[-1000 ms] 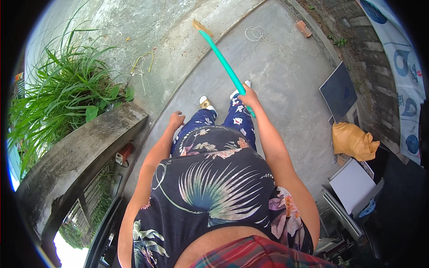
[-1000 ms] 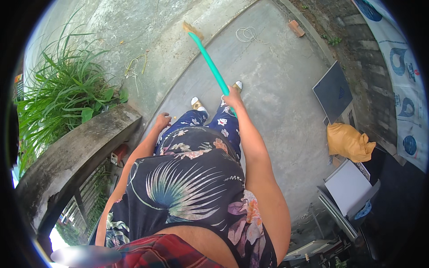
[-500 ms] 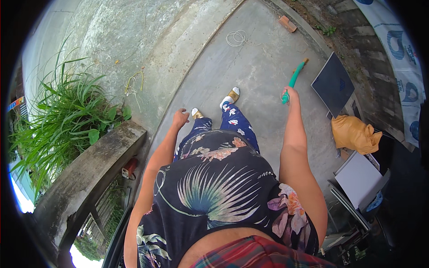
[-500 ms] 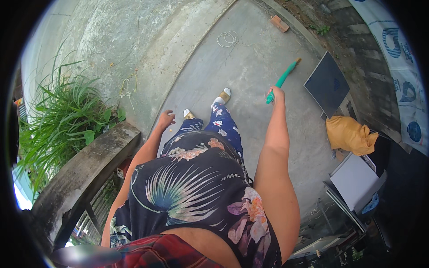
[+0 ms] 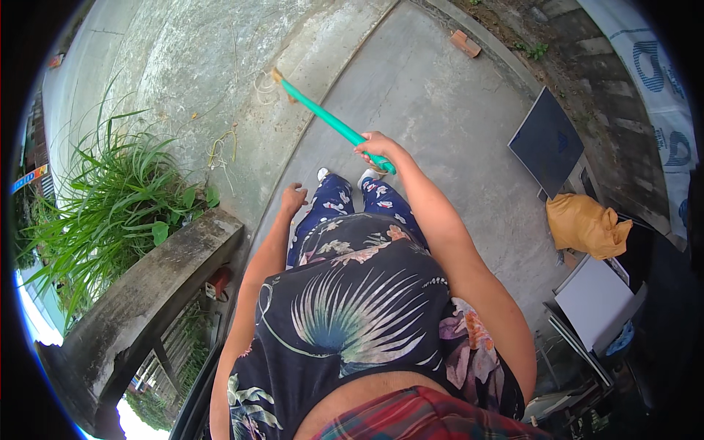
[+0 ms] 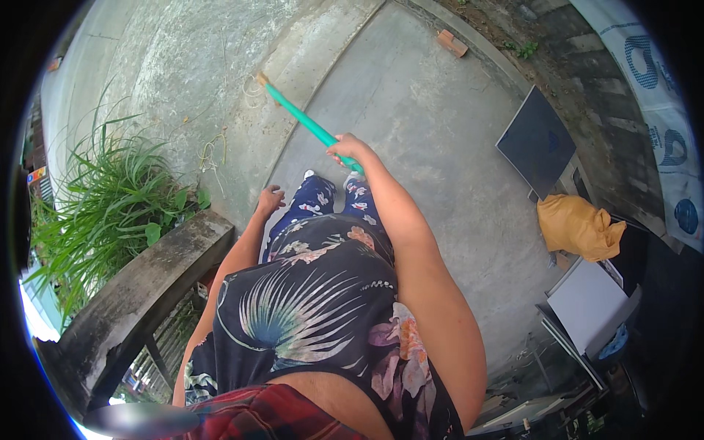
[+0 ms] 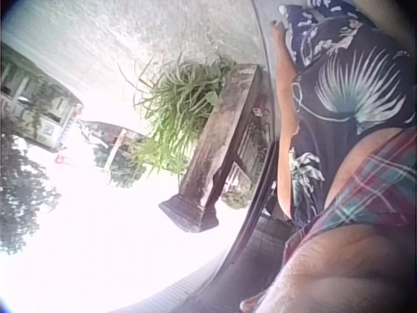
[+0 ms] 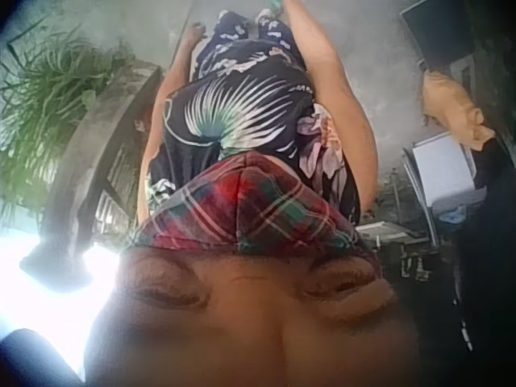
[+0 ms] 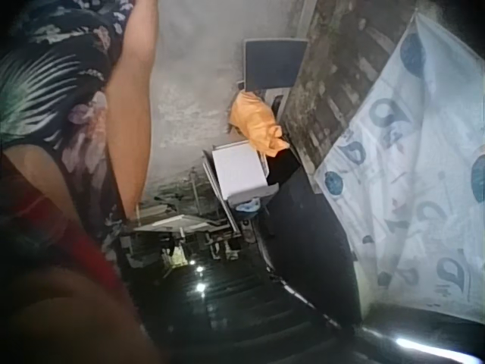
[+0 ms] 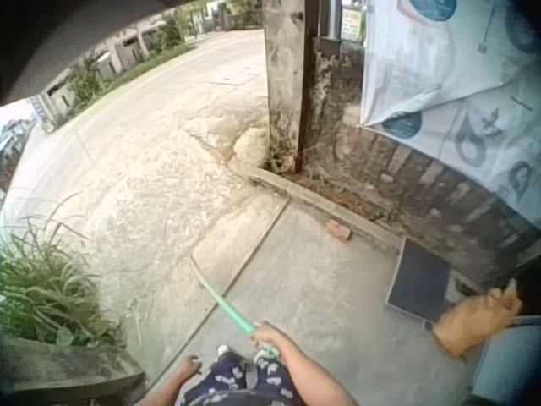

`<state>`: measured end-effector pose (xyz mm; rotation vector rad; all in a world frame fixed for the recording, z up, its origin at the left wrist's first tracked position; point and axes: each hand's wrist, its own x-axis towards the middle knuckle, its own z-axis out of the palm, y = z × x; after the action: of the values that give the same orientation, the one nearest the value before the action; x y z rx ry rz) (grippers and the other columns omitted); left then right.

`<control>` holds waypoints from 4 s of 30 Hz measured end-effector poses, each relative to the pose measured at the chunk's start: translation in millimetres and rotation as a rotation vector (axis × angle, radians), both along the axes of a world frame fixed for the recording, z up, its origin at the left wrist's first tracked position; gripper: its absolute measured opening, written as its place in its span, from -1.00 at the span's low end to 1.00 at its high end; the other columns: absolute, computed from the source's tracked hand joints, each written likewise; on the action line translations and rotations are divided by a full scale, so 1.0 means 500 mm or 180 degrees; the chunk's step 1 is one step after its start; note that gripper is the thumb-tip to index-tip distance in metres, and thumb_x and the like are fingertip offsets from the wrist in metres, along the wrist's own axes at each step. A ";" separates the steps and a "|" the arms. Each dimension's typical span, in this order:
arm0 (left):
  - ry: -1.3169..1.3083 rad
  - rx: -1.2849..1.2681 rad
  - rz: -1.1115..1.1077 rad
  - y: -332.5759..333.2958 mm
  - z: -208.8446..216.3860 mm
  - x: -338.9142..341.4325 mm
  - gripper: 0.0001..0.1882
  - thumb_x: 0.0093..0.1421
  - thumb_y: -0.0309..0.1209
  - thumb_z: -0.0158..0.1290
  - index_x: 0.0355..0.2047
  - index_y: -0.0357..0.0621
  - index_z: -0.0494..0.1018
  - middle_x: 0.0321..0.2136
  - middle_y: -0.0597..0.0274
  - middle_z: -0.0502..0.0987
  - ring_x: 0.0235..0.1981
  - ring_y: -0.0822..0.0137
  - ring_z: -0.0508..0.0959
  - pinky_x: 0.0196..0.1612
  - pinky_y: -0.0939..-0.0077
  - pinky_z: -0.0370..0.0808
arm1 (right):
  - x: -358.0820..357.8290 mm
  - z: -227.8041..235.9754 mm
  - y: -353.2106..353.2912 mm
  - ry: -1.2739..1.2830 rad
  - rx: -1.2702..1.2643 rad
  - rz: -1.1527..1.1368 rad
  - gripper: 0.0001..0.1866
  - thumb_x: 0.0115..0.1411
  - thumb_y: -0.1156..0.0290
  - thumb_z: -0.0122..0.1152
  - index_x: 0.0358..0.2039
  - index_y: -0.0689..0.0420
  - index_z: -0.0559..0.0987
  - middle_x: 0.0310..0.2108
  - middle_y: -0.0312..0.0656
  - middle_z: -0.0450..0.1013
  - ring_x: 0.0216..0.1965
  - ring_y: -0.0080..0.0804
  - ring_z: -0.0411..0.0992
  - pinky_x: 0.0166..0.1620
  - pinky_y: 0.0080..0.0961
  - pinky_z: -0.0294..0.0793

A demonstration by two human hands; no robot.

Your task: Sweeping a concrete floor area with a broom in a workshop environment.

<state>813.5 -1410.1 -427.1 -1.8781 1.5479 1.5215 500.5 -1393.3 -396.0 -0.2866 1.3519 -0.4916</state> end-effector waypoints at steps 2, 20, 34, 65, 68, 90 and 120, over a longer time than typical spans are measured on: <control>-0.0002 -0.0007 -0.0019 -0.007 -0.009 -0.004 -0.54 -0.08 -0.37 -0.05 -0.15 -0.35 0.31 -0.51 -0.09 0.50 -0.57 0.25 0.56 -0.32 0.48 0.44 | -0.004 0.026 0.021 0.0012 -0.0175 0.0276 -0.79 -0.05 0.47 0.13 -0.37 0.19 0.37 -0.72 -0.31 0.30 -0.77 -0.62 0.23 -0.71 -0.59 0.25; 0.0190 0.0047 -0.0726 -0.103 -0.084 -0.123 -0.56 -0.09 -0.36 -0.07 -0.20 -0.42 0.33 -0.51 -0.18 0.49 -0.61 0.20 0.55 -0.35 0.44 0.46 | -0.417 0.004 0.435 0.1165 0.1008 -0.3378 -0.88 -0.03 0.47 0.05 -0.51 0.13 0.29 -0.76 -0.30 0.26 -0.79 -0.55 0.23 -0.76 -0.60 0.25; 0.0157 -0.0010 -0.0798 -0.286 -0.091 -0.270 -0.54 -0.08 -0.32 -0.08 -0.19 -0.41 0.33 -0.52 -0.20 0.48 -0.60 0.18 0.55 -0.31 0.45 0.44 | -0.289 -0.051 -0.094 0.0943 0.0499 -0.1356 -0.86 -0.05 0.50 0.11 -0.44 0.19 0.38 -0.72 -0.27 0.30 -0.76 -0.53 0.26 -0.71 -0.55 0.28; 0.0066 0.0104 -0.0624 -0.293 0.018 -0.609 -0.55 -0.07 -0.37 -0.08 -0.15 -0.38 0.30 -0.51 -0.18 0.49 -0.59 0.21 0.55 -0.32 0.47 0.44 | -0.890 -0.143 0.111 0.1064 0.1681 -0.3515 -0.96 -0.06 0.54 -0.06 -0.56 0.19 0.30 -0.69 -0.23 0.28 -0.73 -0.48 0.29 -0.69 -0.53 0.32; 0.0047 0.0061 -0.0594 -0.277 0.015 -0.641 -0.55 -0.07 -0.38 -0.08 -0.16 -0.40 0.30 -0.50 -0.20 0.48 -0.59 0.21 0.55 -0.34 0.46 0.45 | -0.797 -0.101 0.066 0.1682 0.1458 -0.2262 -0.95 -0.10 0.55 -0.04 -0.59 0.23 0.31 -0.74 -0.25 0.26 -0.76 -0.47 0.26 -0.69 -0.57 0.30; -0.0102 -0.0110 -0.0424 -0.220 0.023 -0.715 -0.57 -0.09 -0.37 -0.05 -0.20 -0.38 0.34 -0.61 -0.10 0.49 -0.59 0.22 0.55 -0.34 0.45 0.45 | -0.714 -0.038 -0.126 0.0165 0.0846 -0.2506 -0.92 -0.03 0.54 -0.04 -0.56 0.18 0.25 -0.73 -0.26 0.23 -0.73 -0.52 0.24 -0.68 -0.57 0.27; -0.0183 0.0111 0.1428 -0.144 -0.013 -0.575 -0.55 -0.10 -0.38 -0.07 -0.19 -0.42 0.33 -0.62 -0.11 0.49 -0.64 0.24 0.54 -0.39 0.46 0.45 | -0.578 0.061 -0.352 -0.0591 0.0481 0.0850 -0.82 -0.04 0.54 0.03 -0.36 0.18 0.33 -0.68 -0.28 0.29 -0.74 -0.60 0.25 -0.72 -0.63 0.27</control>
<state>525.8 -1482.1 -433.6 -2.3362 1.1127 1.6304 211.6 -1569.5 -365.5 -0.2849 1.1423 -0.1865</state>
